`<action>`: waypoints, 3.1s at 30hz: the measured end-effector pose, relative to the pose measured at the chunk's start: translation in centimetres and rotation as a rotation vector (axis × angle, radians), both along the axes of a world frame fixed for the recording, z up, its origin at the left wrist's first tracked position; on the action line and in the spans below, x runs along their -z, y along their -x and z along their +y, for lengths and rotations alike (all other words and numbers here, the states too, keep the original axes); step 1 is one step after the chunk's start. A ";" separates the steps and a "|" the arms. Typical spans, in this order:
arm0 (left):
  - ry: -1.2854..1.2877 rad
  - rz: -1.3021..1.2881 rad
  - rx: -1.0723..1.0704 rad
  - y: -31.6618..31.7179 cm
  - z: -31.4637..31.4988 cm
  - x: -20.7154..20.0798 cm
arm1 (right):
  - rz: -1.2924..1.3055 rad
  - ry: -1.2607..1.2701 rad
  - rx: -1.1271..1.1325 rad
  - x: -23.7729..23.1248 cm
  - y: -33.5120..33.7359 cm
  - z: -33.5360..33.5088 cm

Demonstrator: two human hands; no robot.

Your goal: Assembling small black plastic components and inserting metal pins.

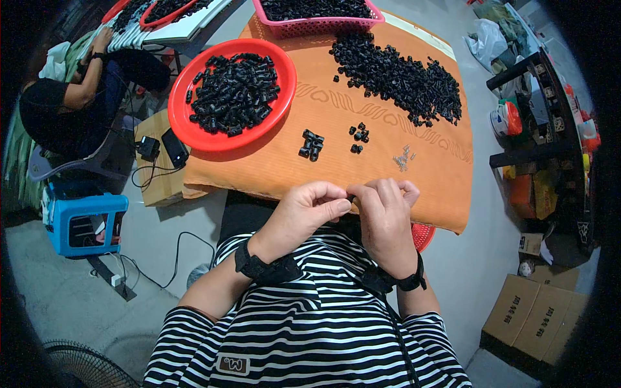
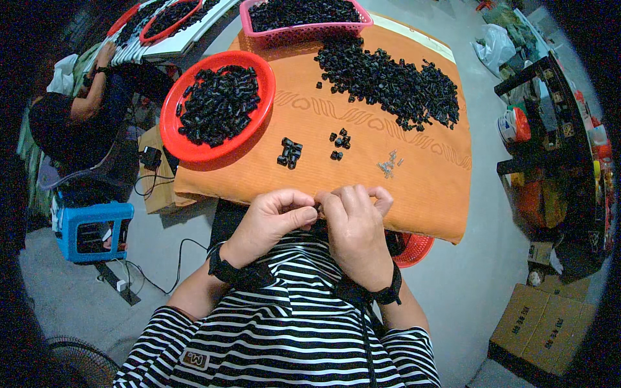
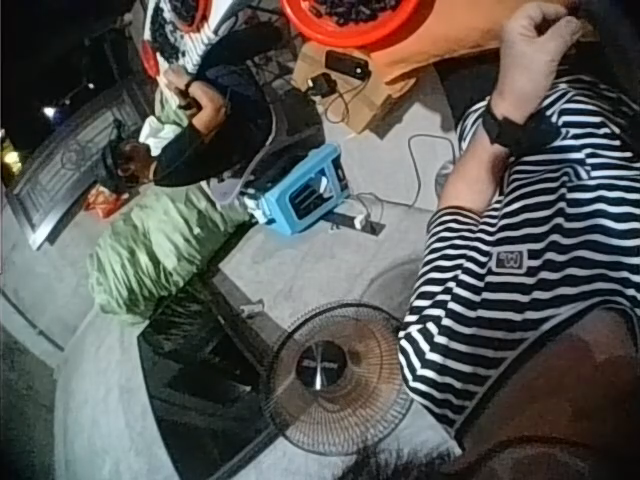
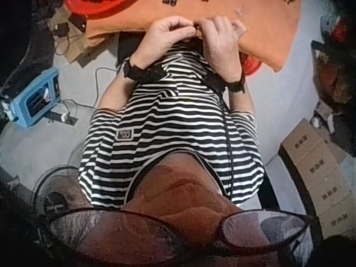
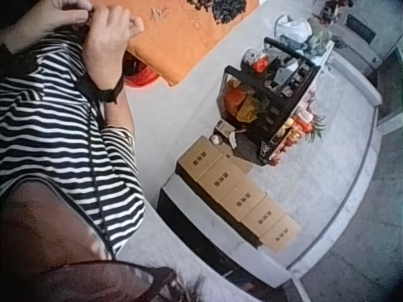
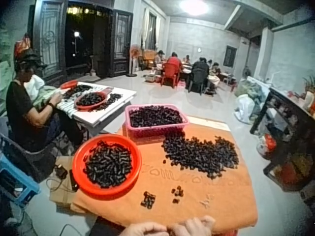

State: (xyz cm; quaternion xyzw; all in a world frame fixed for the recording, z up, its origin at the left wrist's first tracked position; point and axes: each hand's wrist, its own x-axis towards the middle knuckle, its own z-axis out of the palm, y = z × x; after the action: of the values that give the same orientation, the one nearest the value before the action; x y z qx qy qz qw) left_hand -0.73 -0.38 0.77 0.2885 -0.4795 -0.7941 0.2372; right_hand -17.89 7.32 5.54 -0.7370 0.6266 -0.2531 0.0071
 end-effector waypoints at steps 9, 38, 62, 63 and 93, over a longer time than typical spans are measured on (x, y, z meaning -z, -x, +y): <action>-0.065 0.032 0.035 0.0 -0.2 -0.7 | -0.192 0.028 0.039 0.4 -0.2 0.0; -0.349 0.192 0.061 -0.1 -0.5 0.4 | 0.113 0.087 0.052 0.7 -1.1 0.3; -0.350 0.132 0.076 -0.1 -0.3 1.1 | 0.061 0.099 -0.045 1.2 -0.4 0.0; -0.350 0.132 0.077 0.0 -0.2 1.0 | 0.044 0.101 -0.058 1.2 -0.3 0.0; -0.385 0.016 0.083 0.1 -0.9 0.1 | -0.022 0.025 0.046 3.7 3.0 -0.9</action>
State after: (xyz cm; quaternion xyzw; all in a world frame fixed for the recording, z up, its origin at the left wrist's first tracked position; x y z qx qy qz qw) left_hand -0.78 -1.24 0.66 0.3022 -0.3285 -0.8825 0.1484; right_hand -20.88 6.39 1.86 -0.7196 0.6403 -0.2688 -0.0011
